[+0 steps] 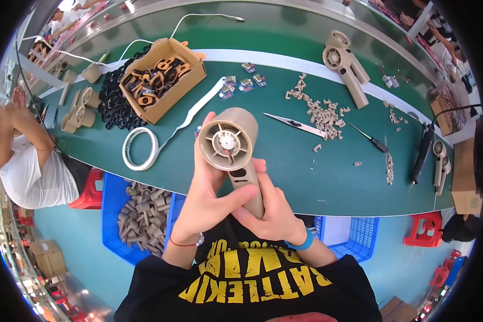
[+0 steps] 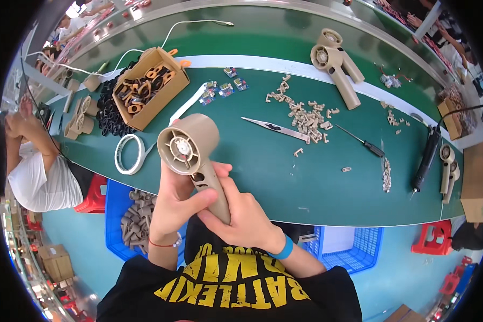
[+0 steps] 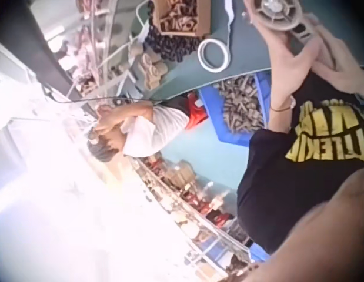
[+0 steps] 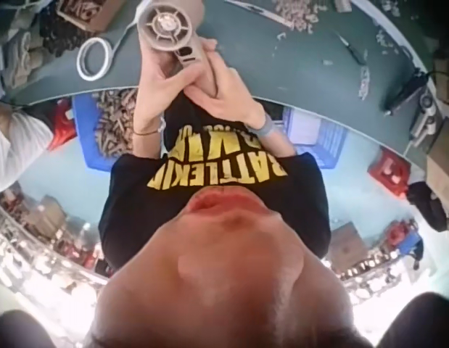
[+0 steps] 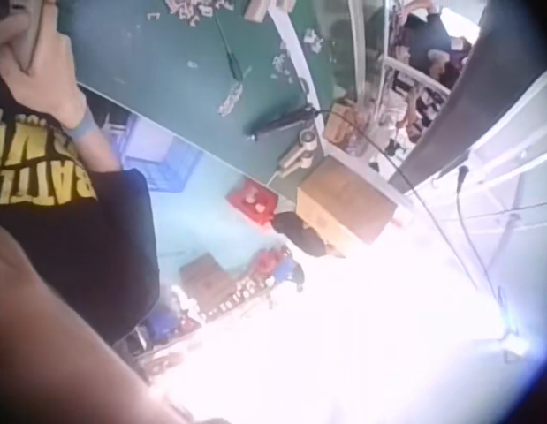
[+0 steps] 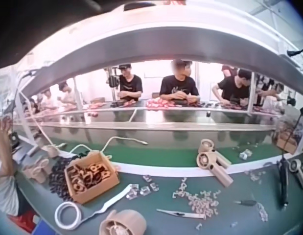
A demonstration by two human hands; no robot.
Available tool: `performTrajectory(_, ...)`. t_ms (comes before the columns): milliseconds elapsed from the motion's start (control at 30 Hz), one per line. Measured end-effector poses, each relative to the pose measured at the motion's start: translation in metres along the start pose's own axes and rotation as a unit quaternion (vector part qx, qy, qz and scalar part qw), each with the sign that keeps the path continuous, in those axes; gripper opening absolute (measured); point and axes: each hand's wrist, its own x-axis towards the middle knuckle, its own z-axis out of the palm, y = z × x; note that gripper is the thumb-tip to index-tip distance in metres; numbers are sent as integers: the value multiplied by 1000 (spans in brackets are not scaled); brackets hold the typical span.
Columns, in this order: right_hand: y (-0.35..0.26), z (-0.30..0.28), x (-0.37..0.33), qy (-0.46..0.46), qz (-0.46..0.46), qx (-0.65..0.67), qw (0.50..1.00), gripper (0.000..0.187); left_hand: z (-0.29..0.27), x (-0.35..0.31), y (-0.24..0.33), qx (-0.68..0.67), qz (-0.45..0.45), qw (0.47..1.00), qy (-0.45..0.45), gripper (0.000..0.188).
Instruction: Assembling a handheld rechargeable fan by installing the motor, battery, and circuit board into the housing and securing it with screws.
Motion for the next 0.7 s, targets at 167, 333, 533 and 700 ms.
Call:
performTrajectory(167, -20, -24, -8, -39, -70, -176, 981, 45, -10, -12, 20, -23, -6, 999, 40, 103)
performTrajectory(333, -23, -123, -26, 412, -39, -346, 842, 20, -25, -17, 19, 49, -41, 996, 67, 89)
performTrajectory(533, 16, -339, -132, 428, 96, -741, 508, 48, -25, -20, 9, 39, -65, 997, 31, 72)
performTrajectory(700, 51, -389, -151, 444, 172, -681, 557, 60, -17, -23, 7, 78, -131, 988, -1, 69)
